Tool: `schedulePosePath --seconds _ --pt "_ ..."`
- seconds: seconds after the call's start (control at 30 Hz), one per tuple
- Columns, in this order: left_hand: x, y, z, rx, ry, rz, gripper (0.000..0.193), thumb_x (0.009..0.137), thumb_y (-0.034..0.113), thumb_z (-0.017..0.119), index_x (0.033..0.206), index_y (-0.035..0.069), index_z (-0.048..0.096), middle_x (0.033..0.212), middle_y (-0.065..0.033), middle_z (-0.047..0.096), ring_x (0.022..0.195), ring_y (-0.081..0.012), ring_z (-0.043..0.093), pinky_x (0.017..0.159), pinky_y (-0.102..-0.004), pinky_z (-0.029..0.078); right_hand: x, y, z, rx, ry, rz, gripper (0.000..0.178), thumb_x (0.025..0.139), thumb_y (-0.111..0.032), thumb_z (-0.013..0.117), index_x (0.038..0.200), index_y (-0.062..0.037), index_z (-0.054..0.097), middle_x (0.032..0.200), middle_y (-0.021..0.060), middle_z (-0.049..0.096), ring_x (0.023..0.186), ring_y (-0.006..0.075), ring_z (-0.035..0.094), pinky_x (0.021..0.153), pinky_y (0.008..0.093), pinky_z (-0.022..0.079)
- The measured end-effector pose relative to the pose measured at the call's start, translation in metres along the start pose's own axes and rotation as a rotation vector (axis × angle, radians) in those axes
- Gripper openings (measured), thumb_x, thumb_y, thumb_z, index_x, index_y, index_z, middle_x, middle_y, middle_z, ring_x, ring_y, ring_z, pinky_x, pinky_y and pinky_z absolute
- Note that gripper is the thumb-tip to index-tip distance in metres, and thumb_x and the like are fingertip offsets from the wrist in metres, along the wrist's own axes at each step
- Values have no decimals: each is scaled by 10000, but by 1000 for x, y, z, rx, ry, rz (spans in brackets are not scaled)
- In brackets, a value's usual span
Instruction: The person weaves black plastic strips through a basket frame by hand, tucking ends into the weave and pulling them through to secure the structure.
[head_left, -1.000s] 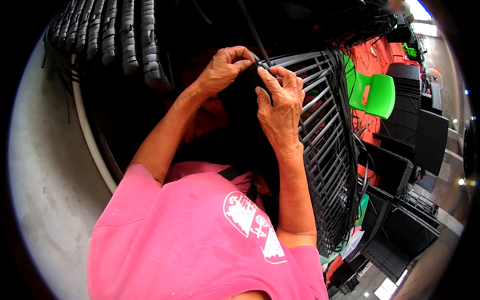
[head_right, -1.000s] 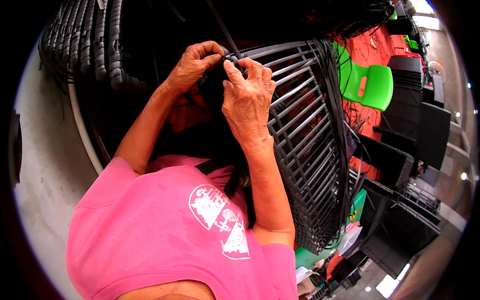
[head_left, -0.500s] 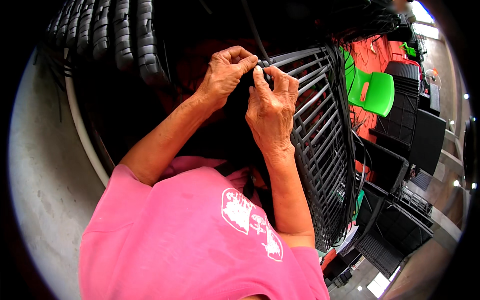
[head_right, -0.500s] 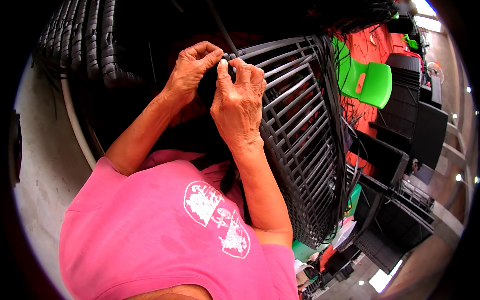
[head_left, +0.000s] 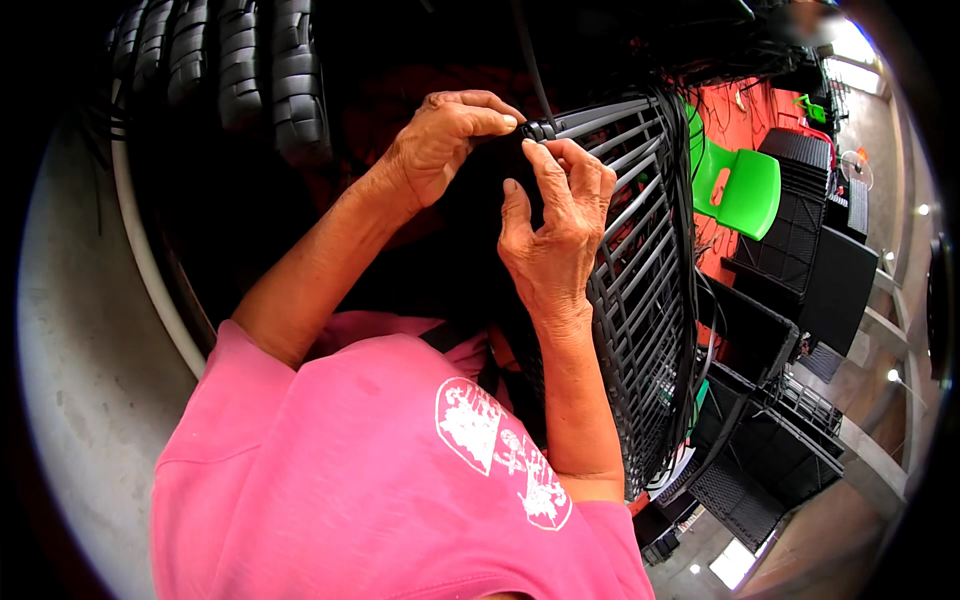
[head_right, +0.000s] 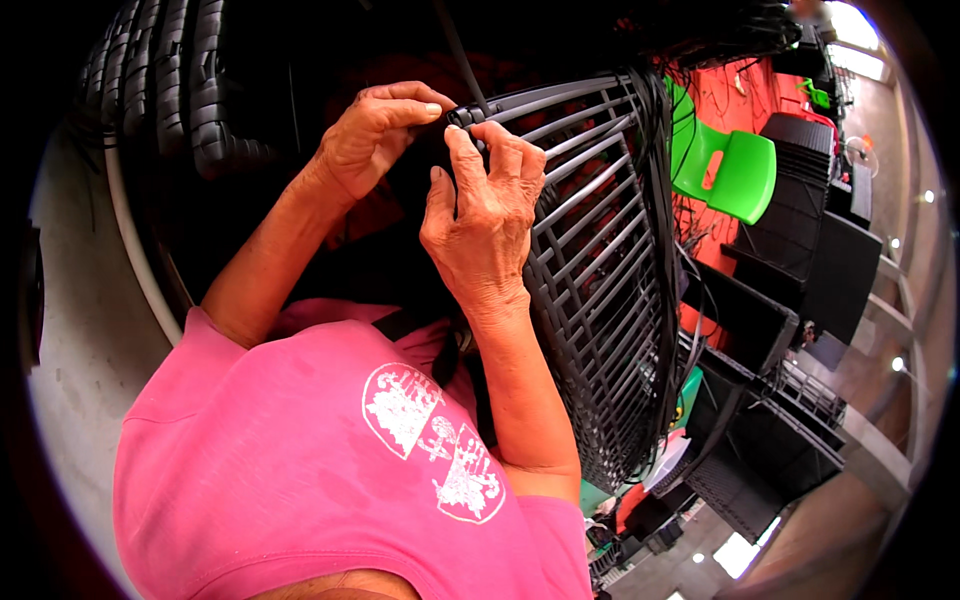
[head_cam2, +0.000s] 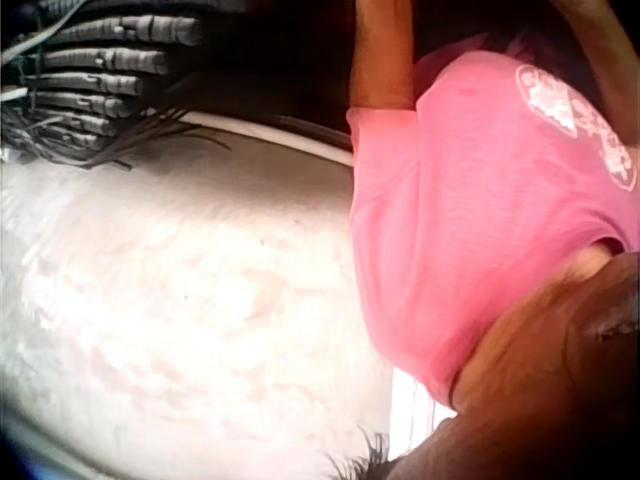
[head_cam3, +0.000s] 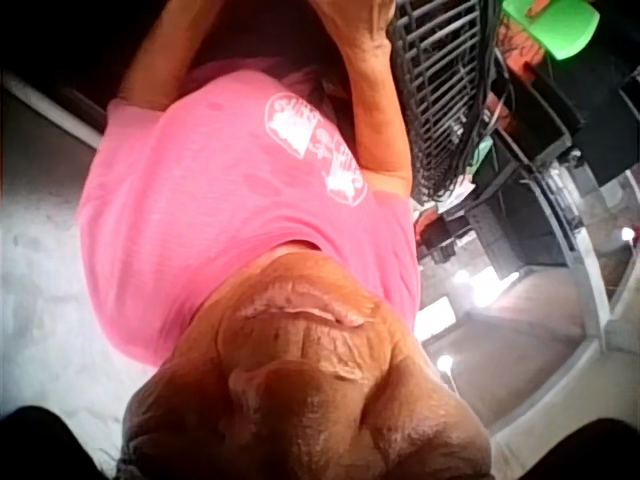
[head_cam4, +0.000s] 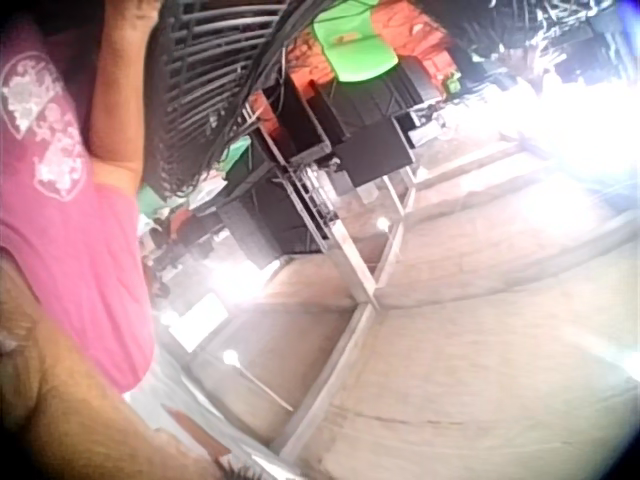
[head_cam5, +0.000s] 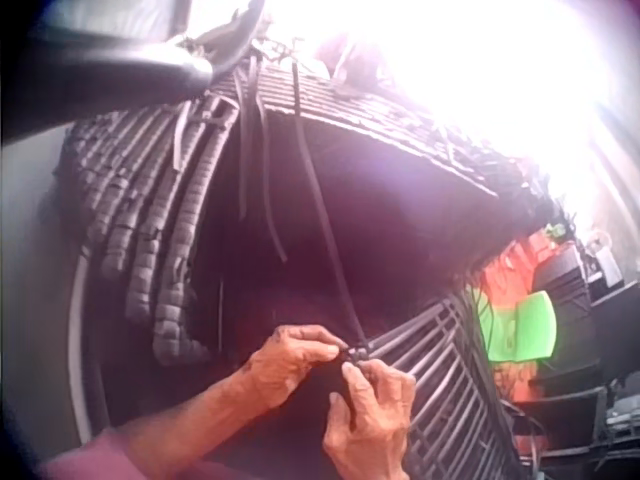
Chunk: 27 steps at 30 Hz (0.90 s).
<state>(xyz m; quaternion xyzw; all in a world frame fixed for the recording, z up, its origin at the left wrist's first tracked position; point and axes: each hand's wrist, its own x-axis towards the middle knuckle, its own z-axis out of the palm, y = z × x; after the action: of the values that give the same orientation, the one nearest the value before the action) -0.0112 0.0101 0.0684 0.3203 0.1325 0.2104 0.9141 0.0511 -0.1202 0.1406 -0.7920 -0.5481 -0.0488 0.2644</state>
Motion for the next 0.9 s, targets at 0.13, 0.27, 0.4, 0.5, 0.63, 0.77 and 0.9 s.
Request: schedulePosePath --seconds 0.13,0.27,0.4,0.5,0.63,0.77,0.9 --pt "2 3 2 55 40 -52 116 792 41 616 887 -6 663 852 -55 641 866 -128 587 845 -254 440 2 -1 1 -24 3 -17 382 674 -9 659 1050 -37 603 1049 121 529 967 304 473 854 407 398" --pt "4 5 6 202 72 -11 117 761 63 633 854 2 667 754 -33 626 680 -77 550 647 -207 429 4 -3 0 -33 -5 -19 367 675 -8 654 1036 -40 594 1036 115 522 954 295 467 842 403 390" --pt "4 12 12 269 93 -20 110 727 70 620 808 12 667 650 5 577 536 -31 441 497 -181 324 4 -1 2 -38 10 -21 357 680 -2 647 1030 -43 594 1021 113 520 942 291 465 833 399 387" --pt "4 13 15 279 121 -14 101 713 72 610 778 17 662 628 18 553 519 -24 411 480 -181 298 4 -1 3 -43 13 -25 356 684 6 643 1033 -45 596 1011 113 518 935 290 465 828 399 387" --pt "5 12 14 301 127 -33 100 710 81 611 775 17 655 622 24 541 524 -27 410 484 -181 301 4 -2 3 -51 11 -25 358 686 20 639 1035 -48 599 988 118 518 927 290 466 821 399 391" --pt "5 5 12 236 120 8 112 712 89 604 787 18 648 631 25 537 530 -30 409 486 -185 308 3 -3 5 -46 16 -5 363 684 31 636 1036 -50 600 954 122 514 910 296 466 809 397 396" --pt "-2 16 10 548 34 174 96 744 75 588 795 10 636 748 -18 590 616 -67 493 522 -210 375 4 -7 2 -95 1 -16 384 676 31 639 1047 -56 593 929 125 505 896 308 467 802 397 399"
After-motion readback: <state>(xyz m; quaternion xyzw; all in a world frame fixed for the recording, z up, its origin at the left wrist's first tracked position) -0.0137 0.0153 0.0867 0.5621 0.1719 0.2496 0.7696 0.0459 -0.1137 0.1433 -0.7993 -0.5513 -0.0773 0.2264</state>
